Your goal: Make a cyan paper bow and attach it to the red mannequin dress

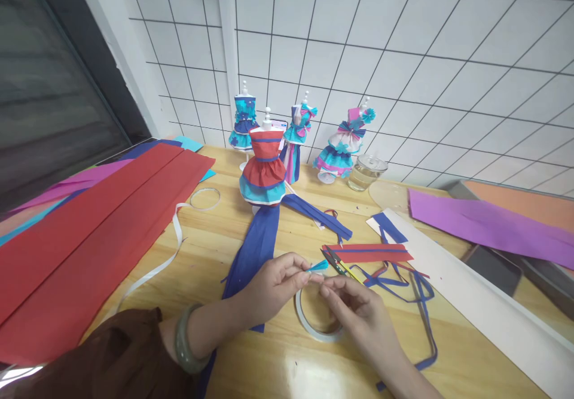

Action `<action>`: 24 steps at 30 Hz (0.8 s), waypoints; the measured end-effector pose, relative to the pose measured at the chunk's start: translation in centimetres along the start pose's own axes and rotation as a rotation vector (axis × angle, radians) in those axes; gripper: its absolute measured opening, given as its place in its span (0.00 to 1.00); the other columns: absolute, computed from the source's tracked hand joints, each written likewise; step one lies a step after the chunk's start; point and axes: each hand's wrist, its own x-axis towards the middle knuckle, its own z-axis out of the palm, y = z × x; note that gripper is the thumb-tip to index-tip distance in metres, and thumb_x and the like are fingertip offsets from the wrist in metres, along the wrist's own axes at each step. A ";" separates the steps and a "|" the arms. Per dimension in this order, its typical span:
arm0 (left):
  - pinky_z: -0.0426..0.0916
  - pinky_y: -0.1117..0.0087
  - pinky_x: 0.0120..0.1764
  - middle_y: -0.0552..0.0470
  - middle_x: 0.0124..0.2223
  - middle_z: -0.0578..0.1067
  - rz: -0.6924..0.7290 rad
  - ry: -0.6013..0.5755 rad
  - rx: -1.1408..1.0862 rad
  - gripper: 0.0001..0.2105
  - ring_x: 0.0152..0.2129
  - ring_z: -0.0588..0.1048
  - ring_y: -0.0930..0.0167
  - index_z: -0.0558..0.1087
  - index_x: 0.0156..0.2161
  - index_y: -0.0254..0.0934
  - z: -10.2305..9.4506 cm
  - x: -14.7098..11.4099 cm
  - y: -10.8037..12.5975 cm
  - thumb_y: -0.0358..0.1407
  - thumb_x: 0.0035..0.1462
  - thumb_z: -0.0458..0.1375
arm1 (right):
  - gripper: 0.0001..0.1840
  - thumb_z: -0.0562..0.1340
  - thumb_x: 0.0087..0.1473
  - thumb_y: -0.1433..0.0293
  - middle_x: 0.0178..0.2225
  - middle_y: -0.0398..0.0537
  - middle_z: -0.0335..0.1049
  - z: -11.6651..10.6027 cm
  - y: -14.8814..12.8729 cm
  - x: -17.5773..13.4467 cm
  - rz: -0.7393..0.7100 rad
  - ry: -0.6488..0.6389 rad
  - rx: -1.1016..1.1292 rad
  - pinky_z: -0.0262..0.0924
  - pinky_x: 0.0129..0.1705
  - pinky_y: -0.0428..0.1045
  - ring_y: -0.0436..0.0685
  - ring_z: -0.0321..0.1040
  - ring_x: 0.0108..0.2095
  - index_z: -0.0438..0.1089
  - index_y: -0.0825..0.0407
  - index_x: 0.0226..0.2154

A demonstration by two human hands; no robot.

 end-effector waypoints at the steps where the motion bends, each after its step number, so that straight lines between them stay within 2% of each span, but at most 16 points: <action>1: 0.62 0.66 0.44 0.44 0.38 0.75 -0.002 -0.008 0.000 0.08 0.40 0.72 0.68 0.64 0.36 0.34 0.0 0.0 0.0 0.37 0.55 0.52 | 0.12 0.60 0.49 0.62 0.18 0.42 0.62 0.0 0.1 0.0 -0.014 0.030 -0.021 0.54 0.17 0.43 0.48 0.56 0.17 0.67 0.54 0.24; 3: 0.62 0.68 0.42 0.45 0.37 0.74 0.000 -0.020 0.026 0.07 0.40 0.71 0.68 0.64 0.35 0.34 0.1 0.0 0.1 0.37 0.55 0.52 | 0.11 0.61 0.47 0.63 0.18 0.40 0.58 -0.1 0.1 0.0 -0.059 0.097 -0.047 0.56 0.19 0.44 0.49 0.56 0.19 0.63 0.53 0.23; 5: 0.63 0.71 0.38 0.47 0.37 0.73 0.011 -0.025 0.094 0.07 0.37 0.72 0.70 0.64 0.35 0.34 0.2 -0.1 0.2 0.36 0.55 0.51 | 0.10 0.63 0.46 0.65 0.22 0.42 0.60 -0.1 0.1 0.1 -0.120 0.140 -0.062 0.60 0.23 0.45 0.50 0.59 0.22 0.64 0.52 0.29; 6: 0.63 0.73 0.35 0.48 0.36 0.73 0.018 -0.028 0.149 0.07 0.34 0.71 0.72 0.65 0.35 0.34 0.2 -0.2 0.2 0.36 0.55 0.51 | 0.12 0.63 0.45 0.65 0.25 0.44 0.62 -0.1 0.0 0.1 -0.154 0.143 -0.082 0.61 0.26 0.47 0.52 0.61 0.25 0.64 0.52 0.34; 8: 0.61 0.75 0.30 0.50 0.33 0.72 0.034 -0.040 0.296 0.08 0.28 0.70 0.74 0.66 0.36 0.34 0.2 -0.4 0.3 0.36 0.55 0.50 | 0.17 0.63 0.45 0.65 0.33 0.48 0.65 -0.1 -0.2 0.1 -0.221 0.115 -0.147 0.63 0.33 0.49 0.55 0.64 0.31 0.64 0.50 0.40; 11: 0.57 0.76 0.25 0.54 0.26 0.70 0.080 -0.058 0.522 0.09 0.21 0.65 0.76 0.67 0.38 0.34 0.1 -0.6 0.4 0.36 0.55 0.49 | 0.11 0.62 0.47 0.67 0.37 0.49 0.66 -0.3 -0.6 0.1 -0.274 0.048 -0.205 0.61 0.38 0.51 0.57 0.64 0.38 0.67 0.49 0.36; 14: 0.58 0.76 0.27 0.55 0.24 0.70 0.140 -0.040 0.638 0.09 0.22 0.65 0.75 0.68 0.37 0.35 0.1 -0.6 0.4 0.36 0.55 0.49 | 0.03 0.58 0.51 0.69 0.31 0.47 0.67 -0.4 -0.9 0.0 -0.276 0.000 -0.174 0.61 0.36 0.49 0.55 0.64 0.34 0.68 0.49 0.31; 19: 0.60 0.74 0.31 0.53 0.26 0.73 0.154 -0.045 0.677 0.09 0.24 0.68 0.74 0.67 0.38 0.35 0.1 -0.6 0.5 0.35 0.54 0.49 | 0.05 0.58 0.52 0.69 0.28 0.47 0.67 -0.6 -1.0 -0.1 -0.297 -0.015 -0.167 0.60 0.32 0.49 0.54 0.63 0.29 0.69 0.50 0.31; 24: 0.61 0.75 0.33 0.50 0.36 0.74 0.127 -0.072 0.581 0.10 0.30 0.71 0.72 0.66 0.41 0.35 0.2 -0.6 1.2 0.33 0.53 0.50 | 0.05 0.58 0.52 0.70 0.30 0.47 0.68 -0.6 -0.8 -0.1 -0.301 -0.019 -0.175 0.60 0.33 0.49 0.54 0.65 0.31 0.69 0.49 0.31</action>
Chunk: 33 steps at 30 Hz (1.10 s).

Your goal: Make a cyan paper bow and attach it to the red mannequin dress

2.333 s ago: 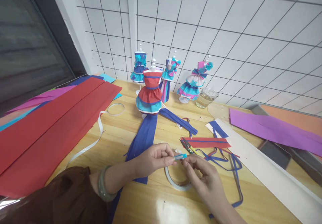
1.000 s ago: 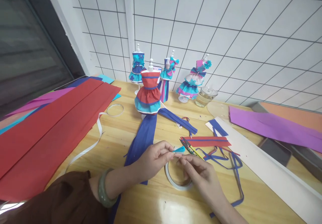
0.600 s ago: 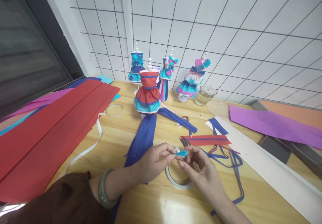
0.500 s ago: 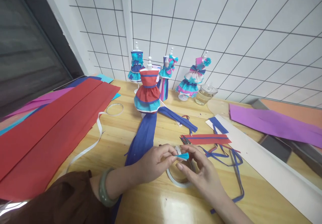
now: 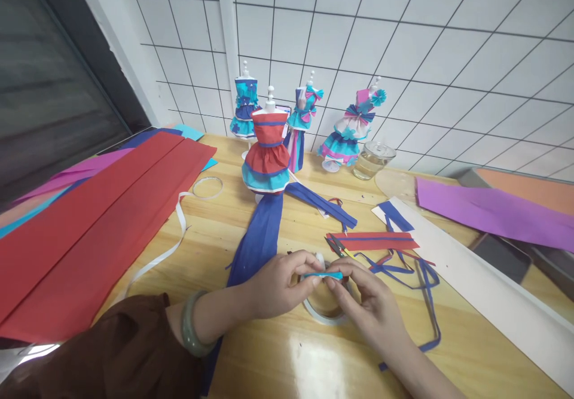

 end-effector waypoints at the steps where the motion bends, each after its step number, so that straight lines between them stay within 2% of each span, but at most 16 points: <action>1: 0.61 0.75 0.34 0.49 0.36 0.74 0.015 0.001 -0.004 0.10 0.31 0.71 0.72 0.67 0.41 0.34 -0.1 0.0 0.1 0.33 0.53 0.50 | 0.05 0.58 0.52 0.70 0.30 0.47 0.68 0.0 0.0 0.0 0.002 -0.003 -0.001 0.60 0.34 0.49 0.55 0.65 0.31 0.69 0.49 0.31; 5: 0.61 0.75 0.34 0.50 0.34 0.73 0.060 -0.013 0.048 0.10 0.30 0.70 0.73 0.69 0.39 0.33 0.0 0.0 0.0 0.34 0.53 0.51 | 0.05 0.57 0.52 0.69 0.31 0.48 0.68 0.1 -0.1 0.0 0.010 -0.020 0.003 0.60 0.34 0.50 0.56 0.65 0.32 0.68 0.50 0.30; 9: 0.60 0.76 0.29 0.54 0.27 0.71 -0.014 -0.025 -0.022 0.10 0.24 0.67 0.75 0.70 0.34 0.32 0.2 0.1 -0.6 0.36 0.55 0.49 | 0.04 0.57 0.52 0.69 0.29 0.48 0.66 0.2 -0.1 0.0 0.016 -0.022 0.018 0.59 0.34 0.50 0.55 0.64 0.31 0.67 0.50 0.28; 11: 0.61 0.75 0.32 0.52 0.29 0.73 -0.056 -0.010 -0.183 0.10 0.27 0.69 0.74 0.70 0.34 0.32 0.3 0.3 -0.8 0.36 0.55 0.50 | 0.03 0.58 0.52 0.70 0.30 0.47 0.66 0.1 0.0 -0.1 0.016 -0.005 0.042 0.59 0.34 0.49 0.55 0.63 0.31 0.67 0.50 0.30; 15: 0.64 0.68 0.40 0.45 0.35 0.75 -0.169 0.005 -0.648 0.09 0.36 0.72 0.69 0.69 0.33 0.31 0.2 0.7 -1.2 0.37 0.53 0.53 | 0.10 0.57 0.52 0.71 0.33 0.48 0.66 -0.3 0.4 -0.2 0.034 0.064 0.077 0.60 0.37 0.49 0.54 0.63 0.33 0.65 0.49 0.39; 18: 0.65 0.65 0.39 0.44 0.35 0.76 -0.251 -0.006 -0.888 0.08 0.34 0.74 0.68 0.67 0.32 0.31 0.0 0.9 -1.4 0.36 0.52 0.55 | 0.10 0.58 0.51 0.71 0.36 0.48 0.67 -0.4 0.4 -0.1 -0.015 0.058 0.034 0.60 0.37 0.48 0.54 0.63 0.34 0.66 0.49 0.39; 21: 0.65 0.67 0.37 0.43 0.35 0.76 -0.259 -0.007 -1.006 0.06 0.33 0.74 0.69 0.67 0.32 0.31 -0.1 0.9 -1.5 0.35 0.52 0.56 | 0.09 0.58 0.51 0.71 0.36 0.47 0.69 -0.2 0.1 0.2 -0.018 0.006 0.000 0.60 0.37 0.48 0.54 0.64 0.34 0.67 0.48 0.38; 25: 0.64 0.70 0.34 0.43 0.34 0.76 -0.257 0.030 -0.982 0.07 0.30 0.74 0.71 0.66 0.30 0.31 -0.1 1.0 -1.5 0.35 0.52 0.56 | 0.08 0.57 0.52 0.67 0.32 0.48 0.72 0.1 0.1 0.5 0.130 -0.074 0.063 0.61 0.35 0.49 0.55 0.67 0.32 0.70 0.50 0.35; 29: 0.64 0.72 0.32 0.44 0.33 0.76 -0.203 0.088 -0.838 0.09 0.27 0.72 0.73 0.67 0.31 0.31 0.1 1.1 -1.7 0.37 0.52 0.56 | 0.09 0.59 0.51 0.64 0.31 0.50 0.74 0.4 0.5 0.5 0.240 -0.055 0.235 0.62 0.38 0.51 0.57 0.70 0.34 0.71 0.52 0.30; 33: 0.65 0.71 0.31 0.44 0.34 0.76 -0.159 0.145 -0.719 0.10 0.27 0.72 0.73 0.68 0.33 0.31 0.4 1.1 -1.8 0.39 0.52 0.55 | 0.10 0.60 0.49 0.63 0.30 0.51 0.75 0.5 0.8 0.5 0.285 -0.039 0.319 0.62 0.37 0.50 0.57 0.70 0.33 0.71 0.53 0.28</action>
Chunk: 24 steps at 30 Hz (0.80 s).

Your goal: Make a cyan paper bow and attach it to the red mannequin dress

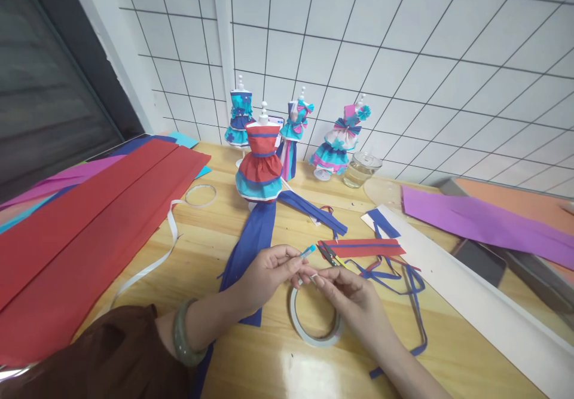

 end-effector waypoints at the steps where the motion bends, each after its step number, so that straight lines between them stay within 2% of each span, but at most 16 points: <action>1: 0.65 0.72 0.31 0.45 0.34 0.76 0.003 0.012 0.014 0.10 0.27 0.72 0.73 0.69 0.34 0.31 0.0 0.0 0.0 0.39 0.52 0.55 | 0.10 0.60 0.49 0.63 0.29 0.51 0.75 0.0 0.1 0.0 0.008 0.007 -0.006 0.62 0.35 0.50 0.57 0.70 0.32 0.71 0.53 0.28; 9: 0.67 0.71 0.31 0.45 0.33 0.75 -0.011 0.071 0.105 0.12 0.28 0.73 0.72 0.71 0.34 0.31 -0.1 0.1 0.0 0.40 0.51 0.55 | 0.10 0.60 0.48 0.63 0.24 0.47 0.71 0.0 0.0 0.0 0.037 0.038 -0.057 0.59 0.30 0.46 0.53 0.65 0.27 0.69 0.54 0.25; 12: 0.68 0.71 0.30 0.45 0.34 0.74 0.009 0.159 0.126 0.12 0.30 0.73 0.70 0.72 0.35 0.31 -0.5 0.3 0.3 0.39 0.51 0.55 | 0.10 0.61 0.48 0.63 0.23 0.45 0.69 -0.2 0.0 -0.2 0.045 0.057 -0.056 0.58 0.29 0.45 0.52 0.63 0.26 0.69 0.54 0.25; 14: 0.68 0.72 0.27 0.47 0.31 0.74 0.028 0.201 0.163 0.11 0.27 0.72 0.72 0.72 0.32 0.30 -0.7 0.3 0.5 0.39 0.50 0.55 | 0.10 0.61 0.48 0.63 0.23 0.45 0.68 -0.2 0.2 -0.3 0.056 0.062 -0.034 0.57 0.29 0.45 0.52 0.63 0.26 0.69 0.54 0.25; 17: 0.65 0.75 0.23 0.51 0.23 0.72 0.016 0.130 0.271 0.12 0.19 0.68 0.76 0.72 0.27 0.30 -0.7 0.2 0.6 0.38 0.51 0.54 | 0.09 0.61 0.48 0.64 0.24 0.45 0.67 -0.2 0.5 -0.4 0.045 0.050 -0.017 0.57 0.29 0.46 0.52 0.62 0.26 0.68 0.53 0.26; 20: 0.64 0.75 0.24 0.52 0.21 0.70 -0.009 0.040 0.320 0.12 0.19 0.68 0.76 0.72 0.25 0.30 -0.4 -0.1 0.4 0.38 0.51 0.54 | 0.09 0.61 0.48 0.65 0.26 0.45 0.65 -0.2 0.6 -0.3 -0.017 0.076 0.003 0.58 0.30 0.47 0.52 0.61 0.27 0.67 0.53 0.31; 24: 0.63 0.75 0.24 0.52 0.22 0.70 -0.025 0.031 0.329 0.11 0.19 0.68 0.76 0.72 0.25 0.31 0.0 -0.4 0.4 0.37 0.50 0.53 | 0.18 0.64 0.44 0.66 0.23 0.42 0.64 0.0 0.5 -0.1 -0.047 0.165 0.079 0.59 0.29 0.48 0.52 0.63 0.25 0.63 0.51 0.39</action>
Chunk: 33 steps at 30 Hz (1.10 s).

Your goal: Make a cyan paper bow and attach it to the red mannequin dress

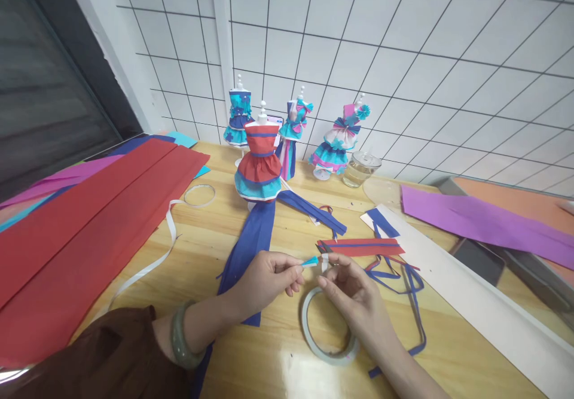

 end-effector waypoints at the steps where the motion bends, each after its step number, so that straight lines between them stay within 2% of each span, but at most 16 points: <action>1: 0.63 0.75 0.24 0.52 0.22 0.70 -0.009 -0.002 0.011 0.10 0.19 0.68 0.76 0.72 0.25 0.31 0.1 -0.1 0.0 0.36 0.50 0.53 | 0.20 0.65 0.44 0.66 0.24 0.43 0.65 0.1 -0.1 0.1 0.019 -0.003 0.055 0.60 0.31 0.49 0.53 0.64 0.26 0.61 0.50 0.40; 4: 0.62 0.76 0.24 0.54 0.20 0.68 -0.048 -0.019 0.043 0.09 0.18 0.67 0.76 0.72 0.23 0.32 0.3 -0.3 0.2 0.34 0.49 0.53 | 0.25 0.66 0.42 0.67 0.31 0.47 0.69 0.3 -0.1 0.2 0.063 -0.050 0.232 0.62 0.39 0.54 0.57 0.68 0.34 0.57 0.47 0.42; 6: 0.62 0.76 0.24 0.54 0.19 0.68 -0.065 -0.030 0.060 0.09 0.18 0.66 0.76 0.72 0.23 0.32 0.5 -0.5 0.3 0.34 0.49 0.53 | 0.26 0.67 0.41 0.68 0.33 0.48 0.70 0.5 0.0 0.2 0.055 -0.061 0.264 0.61 0.41 0.56 0.58 0.68 0.38 0.56 0.46 0.43; 15: 0.64 0.75 0.25 0.52 0.22 0.71 -0.092 -0.082 0.133 0.11 0.20 0.68 0.75 0.73 0.26 0.31 0.9 -0.7 0.3 0.36 0.50 0.52 | 0.25 0.63 0.46 0.68 0.25 0.43 0.68 0.3 0.5 -0.2 -0.001 -0.071 0.101 0.61 0.38 0.54 0.55 0.68 0.30 0.55 0.47 0.46; 18: 0.66 0.74 0.29 0.49 0.28 0.74 -0.083 -0.084 0.122 0.10 0.26 0.72 0.72 0.73 0.34 0.31 0.5 -0.6 0.2 0.34 0.49 0.54 | 0.25 0.63 0.46 0.67 0.24 0.43 0.67 0.1 0.8 -0.2 -0.005 -0.070 0.079 0.62 0.37 0.54 0.56 0.67 0.29 0.55 0.48 0.46; 20: 0.68 0.73 0.30 0.45 0.35 0.75 -0.049 -0.034 0.119 0.12 0.32 0.72 0.69 0.71 0.40 0.31 0.1 -0.5 0.3 0.33 0.49 0.55 | 0.25 0.64 0.45 0.67 0.25 0.44 0.66 0.0 0.9 -0.2 -0.003 -0.061 0.057 0.63 0.36 0.53 0.56 0.67 0.29 0.55 0.48 0.45; 22: 0.69 0.75 0.26 0.42 0.43 0.72 -0.016 0.030 0.097 0.14 0.38 0.71 0.66 0.68 0.43 0.32 -0.2 -0.4 0.4 0.33 0.49 0.55 | 0.24 0.63 0.46 0.67 0.25 0.44 0.66 0.0 0.9 -0.2 -0.013 -0.054 0.019 0.63 0.36 0.53 0.56 0.67 0.29 0.55 0.47 0.45; 24: 0.68 0.77 0.19 0.40 0.48 0.68 -0.001 0.058 0.044 0.16 0.42 0.69 0.62 0.65 0.46 0.34 -0.3 -0.5 0.7 0.34 0.50 0.54 | 0.23 0.62 0.47 0.67 0.25 0.43 0.66 0.1 0.8 -0.3 -0.045 -0.046 -0.045 0.63 0.37 0.53 0.56 0.68 0.29 0.56 0.47 0.46; 26: 0.68 0.78 0.17 0.39 0.51 0.64 -0.011 0.040 -0.022 0.19 0.44 0.68 0.60 0.62 0.48 0.35 -0.1 -0.7 0.9 0.33 0.50 0.54 | 0.22 0.61 0.47 0.68 0.28 0.45 0.67 0.2 0.8 -0.4 -0.096 -0.039 -0.122 0.62 0.39 0.54 0.56 0.68 0.30 0.57 0.47 0.46; 30: 0.72 0.72 0.24 0.39 0.51 0.63 -0.087 -0.035 -0.100 0.21 0.39 0.71 0.63 0.61 0.50 0.35 0.9 -1.1 1.1 0.30 0.48 0.54 | 0.23 0.60 0.48 0.72 0.40 0.51 0.66 0.2 0.9 -0.7 -0.248 -0.061 -0.323 0.60 0.44 0.57 0.57 0.69 0.34 0.57 0.45 0.47; 33: 0.72 0.67 0.32 0.41 0.47 0.67 -0.075 -0.042 -0.092 0.22 0.34 0.73 0.69 0.59 0.51 0.35 1.3 -1.1 0.9 0.27 0.49 0.52 | 0.24 0.58 0.48 0.75 0.45 0.52 0.63 0.2 0.9 -0.8 -0.365 -0.107 -0.484 0.56 0.48 0.59 0.60 0.65 0.43 0.55 0.44 0.48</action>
